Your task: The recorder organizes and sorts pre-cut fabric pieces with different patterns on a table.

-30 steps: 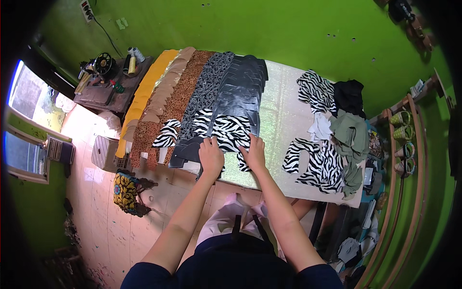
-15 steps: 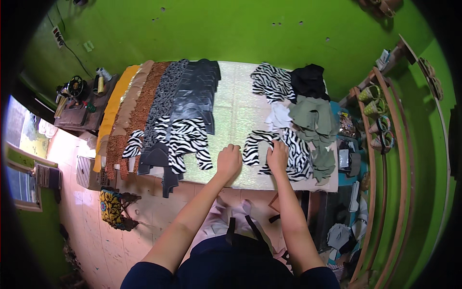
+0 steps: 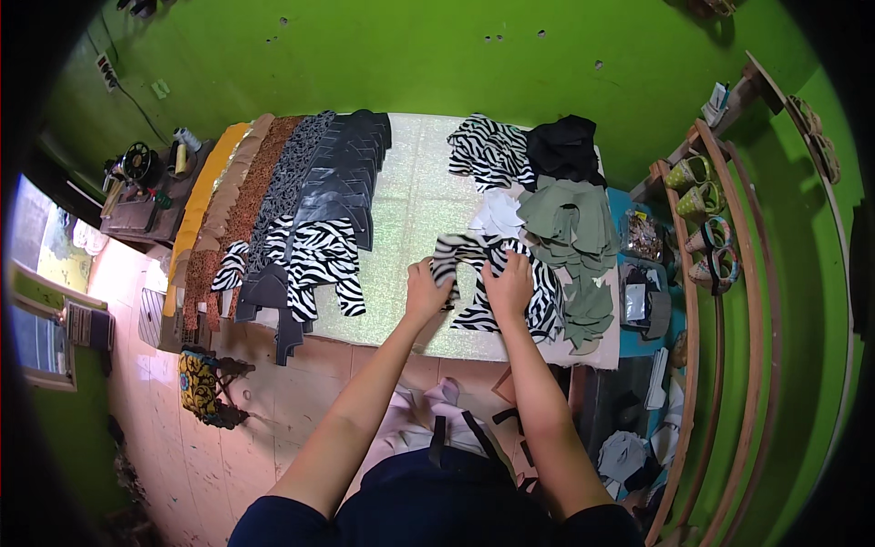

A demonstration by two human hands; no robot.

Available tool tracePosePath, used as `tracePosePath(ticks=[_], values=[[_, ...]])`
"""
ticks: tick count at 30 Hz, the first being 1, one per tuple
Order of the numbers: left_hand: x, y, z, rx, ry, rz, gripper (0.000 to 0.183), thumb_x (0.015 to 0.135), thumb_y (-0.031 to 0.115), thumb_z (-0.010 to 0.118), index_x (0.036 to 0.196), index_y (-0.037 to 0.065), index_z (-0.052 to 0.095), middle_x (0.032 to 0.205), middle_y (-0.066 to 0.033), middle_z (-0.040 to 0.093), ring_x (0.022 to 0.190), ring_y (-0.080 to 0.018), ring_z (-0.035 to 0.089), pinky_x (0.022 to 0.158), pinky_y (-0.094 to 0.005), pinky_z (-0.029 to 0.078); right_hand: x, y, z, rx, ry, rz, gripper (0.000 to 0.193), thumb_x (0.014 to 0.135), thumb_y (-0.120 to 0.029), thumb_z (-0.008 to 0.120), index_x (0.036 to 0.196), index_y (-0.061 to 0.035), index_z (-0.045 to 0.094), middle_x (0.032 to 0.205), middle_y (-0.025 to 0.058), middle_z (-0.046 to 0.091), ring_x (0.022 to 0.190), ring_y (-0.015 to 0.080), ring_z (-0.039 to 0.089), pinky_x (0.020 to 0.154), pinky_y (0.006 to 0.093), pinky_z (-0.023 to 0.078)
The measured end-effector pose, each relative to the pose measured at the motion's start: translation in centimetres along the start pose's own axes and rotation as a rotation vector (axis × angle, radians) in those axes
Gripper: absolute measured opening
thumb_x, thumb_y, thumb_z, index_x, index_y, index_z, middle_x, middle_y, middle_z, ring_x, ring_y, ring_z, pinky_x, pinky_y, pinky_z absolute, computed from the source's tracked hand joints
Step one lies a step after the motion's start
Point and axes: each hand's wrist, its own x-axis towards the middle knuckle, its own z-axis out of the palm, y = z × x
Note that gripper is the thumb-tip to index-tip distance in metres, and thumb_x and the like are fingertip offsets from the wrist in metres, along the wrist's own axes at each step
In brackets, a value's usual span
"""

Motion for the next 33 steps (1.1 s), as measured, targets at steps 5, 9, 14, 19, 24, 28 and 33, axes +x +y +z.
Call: tracePosePath(ticks=[5,9,14,19,24,28,33], values=[[-0.4,0.9,-2.2,-0.386,0.015,0.035,0.042,0.082,0.019,0.059,0.114,-0.002,0.043,0.095,-0.0136,0.053,0.082,-0.0185,0.058,0.069,-0.0285,0.048,0.5,-1.3,-0.7,0.212,0.044,-0.008,0.040,0.071,-0.030,0.063,0.098,-0.0021,0.055,0.093,0.0114,0.056,0.088,0.0282,0.054,0.076,0.0377,0.043],[-1.9,-1.7,-4.9,-0.392,0.160,0.009,0.026,0.082,0.015,0.058,0.102,0.000,0.052,0.076,-0.0066,0.056,0.065,-0.0124,0.056,0.058,-0.0246,0.046,-1.1,-3.0,-0.4,0.294,-0.166,0.076,0.045,0.073,-0.034,0.061,0.102,-0.0008,0.054,0.093,0.0148,0.058,0.084,0.0311,0.057,0.075,0.0395,0.044],[-5.1,-6.2,-8.1,-0.174,0.254,-0.105,0.025,0.078,0.017,0.062,0.095,-0.001,0.057,0.073,-0.0072,0.059,0.062,-0.0132,0.054,0.059,-0.0264,0.044,-6.1,-6.2,0.8,0.177,-0.310,-0.010,0.051,0.073,-0.037,0.059,0.109,-0.0021,0.050,0.096,0.0166,0.058,0.086,0.0309,0.058,0.078,0.0410,0.040],[-6.8,-8.6,-9.5,-0.054,0.148,-0.298,0.030,0.073,0.025,0.061,0.091,0.001,0.060,0.078,-0.0142,0.060,0.074,-0.0299,0.059,0.067,-0.0369,0.047,-8.7,-8.7,2.0,-0.018,-0.417,-0.048,0.044,0.075,-0.035,0.058,0.106,-0.0044,0.052,0.095,0.0131,0.057,0.088,0.0271,0.055,0.076,0.0393,0.038],[-6.6,-10.2,-9.9,0.256,0.105,-0.164,0.029,0.076,0.018,0.056,0.099,0.001,0.060,0.100,-0.0184,0.055,0.091,-0.0341,0.054,0.078,-0.0403,0.045,-9.2,-8.5,1.8,-0.004,-0.307,-0.032,0.032,0.078,-0.023,0.054,0.103,-0.0022,0.053,0.106,0.0151,0.051,0.101,0.0294,0.046,0.082,0.0419,0.037],[-7.1,-7.6,-9.8,0.236,0.146,-0.030,0.030,0.074,0.015,0.055,0.101,0.002,0.058,0.105,-0.0182,0.051,0.095,-0.0335,0.051,0.080,-0.0406,0.045,-8.6,-4.7,-0.9,-0.155,-0.290,-0.092,0.047,0.070,-0.012,0.056,0.116,-0.0028,0.048,0.118,0.0141,0.044,0.115,0.0276,0.037,0.097,0.0460,0.028],[-7.1,-5.1,-9.1,0.166,0.007,0.084,0.032,0.074,0.014,0.055,0.104,0.003,0.055,0.102,-0.0184,0.051,0.090,-0.0342,0.053,0.076,-0.0413,0.046,-8.9,-1.1,-1.1,-0.234,-0.344,-0.173,0.043,0.069,-0.009,0.057,0.111,-0.0064,0.053,0.112,0.0099,0.047,0.110,0.0255,0.041,0.098,0.0484,0.026]])
